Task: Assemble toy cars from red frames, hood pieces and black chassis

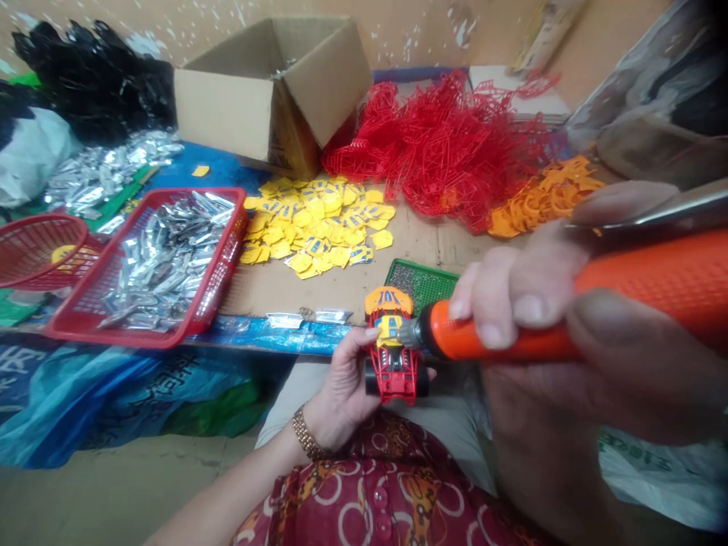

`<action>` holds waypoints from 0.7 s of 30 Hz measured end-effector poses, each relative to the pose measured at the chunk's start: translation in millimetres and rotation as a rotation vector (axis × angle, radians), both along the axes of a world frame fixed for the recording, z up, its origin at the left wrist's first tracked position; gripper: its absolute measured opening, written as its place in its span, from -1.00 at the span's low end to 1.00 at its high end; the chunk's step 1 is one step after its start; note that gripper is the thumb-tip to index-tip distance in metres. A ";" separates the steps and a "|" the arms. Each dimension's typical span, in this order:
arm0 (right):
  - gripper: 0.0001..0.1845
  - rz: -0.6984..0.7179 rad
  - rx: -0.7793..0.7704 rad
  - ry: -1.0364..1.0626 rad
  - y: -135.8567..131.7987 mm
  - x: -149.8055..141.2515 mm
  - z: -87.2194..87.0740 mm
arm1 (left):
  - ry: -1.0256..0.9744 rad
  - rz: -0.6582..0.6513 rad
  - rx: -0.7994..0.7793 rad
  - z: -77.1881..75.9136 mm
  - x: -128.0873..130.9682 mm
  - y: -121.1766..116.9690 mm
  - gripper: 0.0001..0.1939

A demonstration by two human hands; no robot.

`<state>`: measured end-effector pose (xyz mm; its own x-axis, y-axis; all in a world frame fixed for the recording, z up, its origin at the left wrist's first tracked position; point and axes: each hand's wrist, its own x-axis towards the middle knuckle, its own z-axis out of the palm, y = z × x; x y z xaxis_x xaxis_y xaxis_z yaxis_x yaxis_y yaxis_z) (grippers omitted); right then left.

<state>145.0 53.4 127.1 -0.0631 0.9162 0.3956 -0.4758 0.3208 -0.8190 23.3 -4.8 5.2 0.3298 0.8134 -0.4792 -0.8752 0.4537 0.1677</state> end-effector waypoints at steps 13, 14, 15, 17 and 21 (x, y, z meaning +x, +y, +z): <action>-0.62 -0.074 -0.044 -0.129 0.4 2.6 1.1 | 0.084 -0.012 0.021 -1.9 0.2 -1.5 -0.63; -0.63 -0.067 -0.040 -0.128 0.6 3.3 -0.2 | 0.092 -0.017 0.031 -2.6 -0.1 -1.9 -0.61; -0.66 -0.060 -0.041 -0.127 0.7 4.1 -1.6 | 0.099 -0.022 0.039 -3.4 -0.3 -2.2 -0.59; -0.73 -0.039 -0.026 -0.116 0.7 6.1 -4.3 | 0.111 -0.035 0.057 -5.2 -0.5 -3.0 -0.56; -0.84 -0.005 0.024 -0.088 0.3 8.7 -6.2 | 0.114 -0.051 0.093 -7.0 -0.2 -4.1 -0.50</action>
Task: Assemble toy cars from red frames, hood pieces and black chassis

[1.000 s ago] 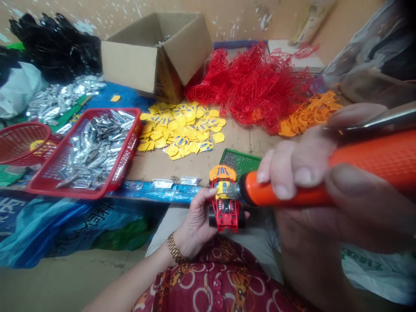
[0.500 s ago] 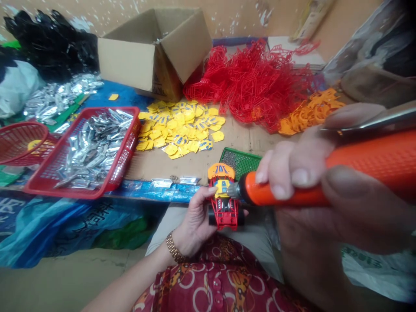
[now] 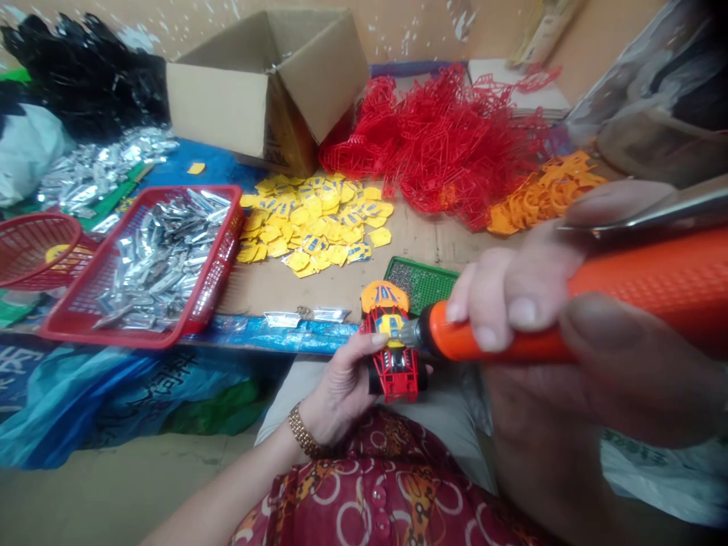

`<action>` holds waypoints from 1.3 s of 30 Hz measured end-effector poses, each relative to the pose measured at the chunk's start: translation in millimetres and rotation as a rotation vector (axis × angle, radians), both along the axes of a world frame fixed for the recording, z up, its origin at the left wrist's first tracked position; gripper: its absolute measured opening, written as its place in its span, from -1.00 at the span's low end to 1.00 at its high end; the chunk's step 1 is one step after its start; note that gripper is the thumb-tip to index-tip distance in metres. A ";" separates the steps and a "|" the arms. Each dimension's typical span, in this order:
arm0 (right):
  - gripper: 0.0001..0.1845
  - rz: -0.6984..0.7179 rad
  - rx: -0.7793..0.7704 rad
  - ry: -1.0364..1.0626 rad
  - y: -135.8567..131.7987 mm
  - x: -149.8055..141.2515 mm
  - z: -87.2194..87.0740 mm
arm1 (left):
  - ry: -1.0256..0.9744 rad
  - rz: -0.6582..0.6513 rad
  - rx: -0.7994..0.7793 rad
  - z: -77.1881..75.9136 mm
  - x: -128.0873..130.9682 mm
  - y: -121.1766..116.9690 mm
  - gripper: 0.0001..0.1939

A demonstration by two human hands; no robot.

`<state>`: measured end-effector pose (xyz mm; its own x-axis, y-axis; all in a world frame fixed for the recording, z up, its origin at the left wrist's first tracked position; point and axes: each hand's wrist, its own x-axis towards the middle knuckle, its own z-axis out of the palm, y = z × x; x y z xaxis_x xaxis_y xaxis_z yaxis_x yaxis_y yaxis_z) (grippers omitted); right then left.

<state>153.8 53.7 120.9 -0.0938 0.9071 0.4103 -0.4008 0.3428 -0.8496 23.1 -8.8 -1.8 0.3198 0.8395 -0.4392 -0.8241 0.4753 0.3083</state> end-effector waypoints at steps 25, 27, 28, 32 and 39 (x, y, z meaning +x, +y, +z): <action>-0.75 0.047 -0.045 0.098 -6.0 -2.3 1.7 | -0.113 -0.032 0.030 -7.7 -6.5 4.5 -0.44; -0.75 0.065 -0.051 0.112 -7.2 -0.6 -1.0 | -0.116 -0.030 0.034 -8.8 -6.4 4.3 -0.44; -0.75 0.077 -0.054 0.114 -8.0 -0.1 -1.8 | -0.116 -0.028 0.033 -9.2 -6.3 4.4 -0.44; -0.77 0.092 -0.109 0.096 -10.6 -1.6 -0.4 | -0.106 -0.023 0.017 -9.1 -5.7 4.9 -0.44; -0.79 0.120 -0.071 0.091 -9.9 -2.4 -2.4 | -0.086 -0.016 0.001 -3.7 -5.6 4.9 -0.49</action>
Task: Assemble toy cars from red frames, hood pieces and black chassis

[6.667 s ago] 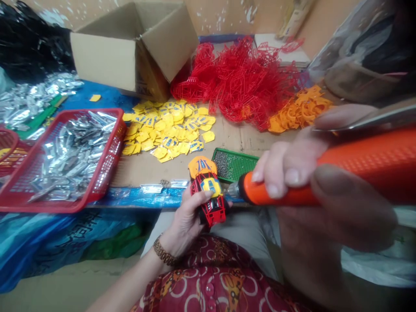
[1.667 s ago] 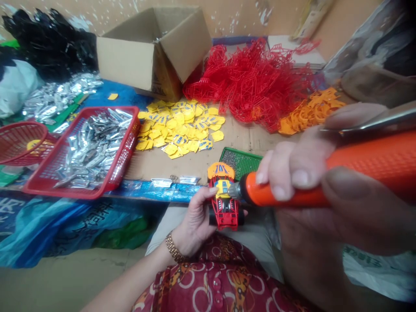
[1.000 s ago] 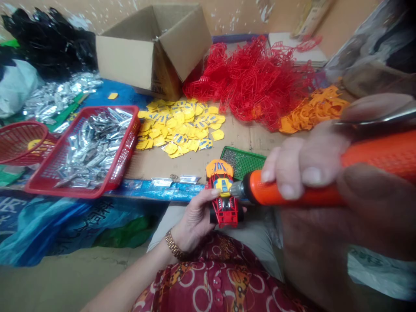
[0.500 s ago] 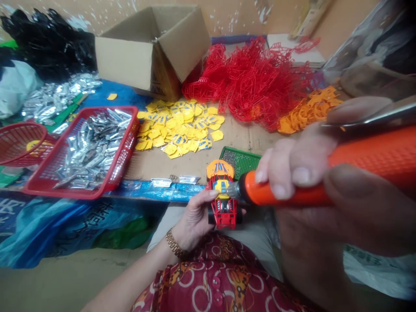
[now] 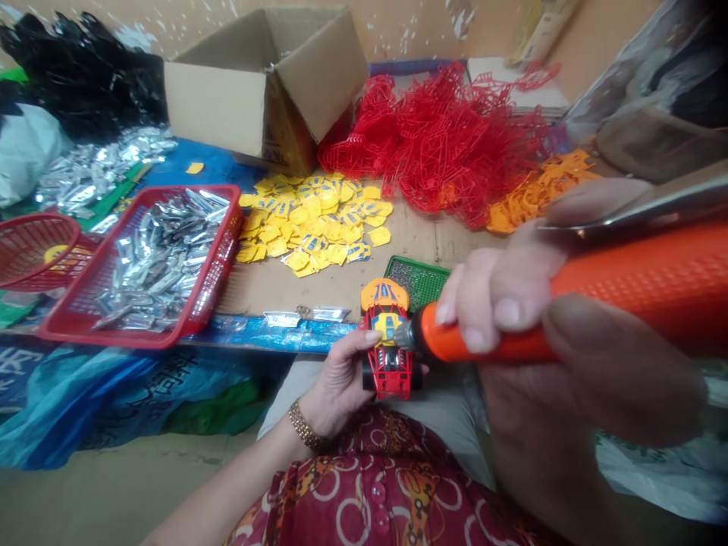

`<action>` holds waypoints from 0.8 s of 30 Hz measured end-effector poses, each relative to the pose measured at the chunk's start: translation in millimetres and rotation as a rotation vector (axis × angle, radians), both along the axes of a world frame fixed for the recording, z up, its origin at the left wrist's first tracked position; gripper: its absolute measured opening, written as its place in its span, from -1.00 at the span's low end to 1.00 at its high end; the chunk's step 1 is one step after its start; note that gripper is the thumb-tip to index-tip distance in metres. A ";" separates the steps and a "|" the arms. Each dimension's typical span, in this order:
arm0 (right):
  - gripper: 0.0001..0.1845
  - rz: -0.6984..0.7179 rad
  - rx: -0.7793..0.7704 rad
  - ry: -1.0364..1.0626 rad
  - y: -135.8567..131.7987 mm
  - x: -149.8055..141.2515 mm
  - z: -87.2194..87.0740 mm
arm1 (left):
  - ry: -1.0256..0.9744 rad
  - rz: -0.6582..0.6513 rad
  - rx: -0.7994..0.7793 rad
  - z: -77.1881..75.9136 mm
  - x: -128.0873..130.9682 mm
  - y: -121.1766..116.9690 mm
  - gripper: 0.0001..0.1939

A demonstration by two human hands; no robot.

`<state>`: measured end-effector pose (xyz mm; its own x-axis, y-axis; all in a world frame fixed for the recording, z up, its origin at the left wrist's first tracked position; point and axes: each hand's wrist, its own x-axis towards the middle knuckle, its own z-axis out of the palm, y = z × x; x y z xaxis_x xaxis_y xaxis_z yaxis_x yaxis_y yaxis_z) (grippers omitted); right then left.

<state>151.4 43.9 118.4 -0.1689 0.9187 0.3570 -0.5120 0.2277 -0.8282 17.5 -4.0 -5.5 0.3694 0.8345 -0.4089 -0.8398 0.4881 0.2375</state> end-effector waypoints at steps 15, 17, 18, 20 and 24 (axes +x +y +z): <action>-0.66 0.004 0.052 -0.050 3.9 -1.7 -3.4 | 0.044 0.001 0.043 -5.3 0.0 -1.4 -0.43; -0.71 0.020 0.023 -0.047 2.6 -1.7 -3.5 | 0.045 0.005 0.046 -4.9 0.3 -1.5 -0.42; -0.74 0.017 -0.002 -0.043 1.9 -1.8 -3.1 | 0.045 0.007 0.046 -4.6 0.5 -1.5 -0.41; -0.82 -0.021 -0.065 -0.025 0.4 -1.7 -2.1 | 0.044 0.010 0.042 -4.1 1.1 -1.5 -0.40; -0.87 -0.075 -0.088 -0.069 -1.9 1.0 -1.4 | 0.037 0.007 0.026 -4.1 1.0 -2.2 -0.36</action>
